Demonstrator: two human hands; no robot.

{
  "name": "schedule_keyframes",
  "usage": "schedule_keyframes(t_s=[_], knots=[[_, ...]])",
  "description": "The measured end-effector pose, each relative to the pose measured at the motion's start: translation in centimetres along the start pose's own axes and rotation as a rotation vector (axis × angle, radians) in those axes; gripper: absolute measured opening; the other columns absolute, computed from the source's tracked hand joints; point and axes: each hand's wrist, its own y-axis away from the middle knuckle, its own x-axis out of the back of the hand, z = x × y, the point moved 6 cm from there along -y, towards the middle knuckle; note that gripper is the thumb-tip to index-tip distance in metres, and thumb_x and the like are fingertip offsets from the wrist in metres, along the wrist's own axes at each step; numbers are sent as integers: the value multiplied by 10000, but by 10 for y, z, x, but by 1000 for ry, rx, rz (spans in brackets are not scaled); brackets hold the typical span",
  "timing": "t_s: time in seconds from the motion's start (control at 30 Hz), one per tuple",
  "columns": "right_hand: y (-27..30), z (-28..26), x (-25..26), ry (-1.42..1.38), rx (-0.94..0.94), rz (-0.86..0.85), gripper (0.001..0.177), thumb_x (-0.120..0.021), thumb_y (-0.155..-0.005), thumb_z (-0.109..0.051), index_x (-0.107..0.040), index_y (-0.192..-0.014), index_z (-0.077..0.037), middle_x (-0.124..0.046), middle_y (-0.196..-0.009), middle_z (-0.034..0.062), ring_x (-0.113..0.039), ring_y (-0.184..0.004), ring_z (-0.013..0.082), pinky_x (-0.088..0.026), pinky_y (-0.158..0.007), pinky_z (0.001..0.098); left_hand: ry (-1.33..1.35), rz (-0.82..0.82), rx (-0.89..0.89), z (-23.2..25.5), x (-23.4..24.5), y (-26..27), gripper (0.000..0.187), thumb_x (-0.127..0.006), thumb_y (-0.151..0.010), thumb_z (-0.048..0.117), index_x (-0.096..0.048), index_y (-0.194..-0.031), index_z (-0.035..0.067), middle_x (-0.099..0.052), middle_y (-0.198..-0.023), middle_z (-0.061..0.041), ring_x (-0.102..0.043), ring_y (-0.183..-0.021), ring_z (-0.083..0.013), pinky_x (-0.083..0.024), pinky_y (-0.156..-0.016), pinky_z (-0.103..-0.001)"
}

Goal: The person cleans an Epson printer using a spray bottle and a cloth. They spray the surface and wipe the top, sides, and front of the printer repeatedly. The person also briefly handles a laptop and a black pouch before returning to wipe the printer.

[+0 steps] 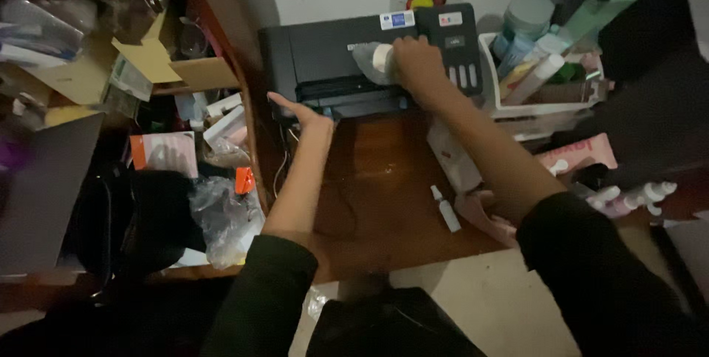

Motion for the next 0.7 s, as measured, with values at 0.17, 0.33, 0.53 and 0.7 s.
schedule_keyframes(t_s=[0.17, 0.33, 0.53, 0.7], knots=[[-23, -32, -13, -164, -77, -34, 207, -753, -871, -142, -673, -1032, -40, -711, -994, 180, -704, -907, 366, -592, -746, 500, 27, -9, 9, 2, -5, 17, 1340, -577, -535, 937, -324, -1570, 125, -381, -1595, -116, -418, -1381, -338, -341, -1138, -613], [-51, -110, -17, -215, 110, 68, 342, -791, -733, -118, -655, -1022, 4, -705, -1006, 200, -684, -957, 400, -594, -768, 492, 64, 129, 52, -3, -3, 25, 1365, -638, -584, 924, -312, -1566, 34, -380, -1609, -137, -455, -1396, -347, -386, -1166, -590], [-76, -180, -20, -285, 193, 17, 457, -847, -643, -126, -650, -1027, 23, -690, -1027, 203, -662, -1017, 391, -597, -766, 479, 145, 75, 43, -3, -5, 21, 1319, -608, -564, 912, -291, -1544, 88, -430, -1596, -131, -489, -1408, -355, -412, -1162, -576], [-70, -165, -21, -230, 232, 14, 496, -815, -652, -40, -648, -1119, -25, -681, -1137, 159, -645, -1068, 378, -593, -824, 472, 97, -78, 43, -3, -11, 20, 1336, -546, -515, 961, -357, -1563, 154, -374, -1604, -102, -436, -1341, -316, -341, -1092, -594]])
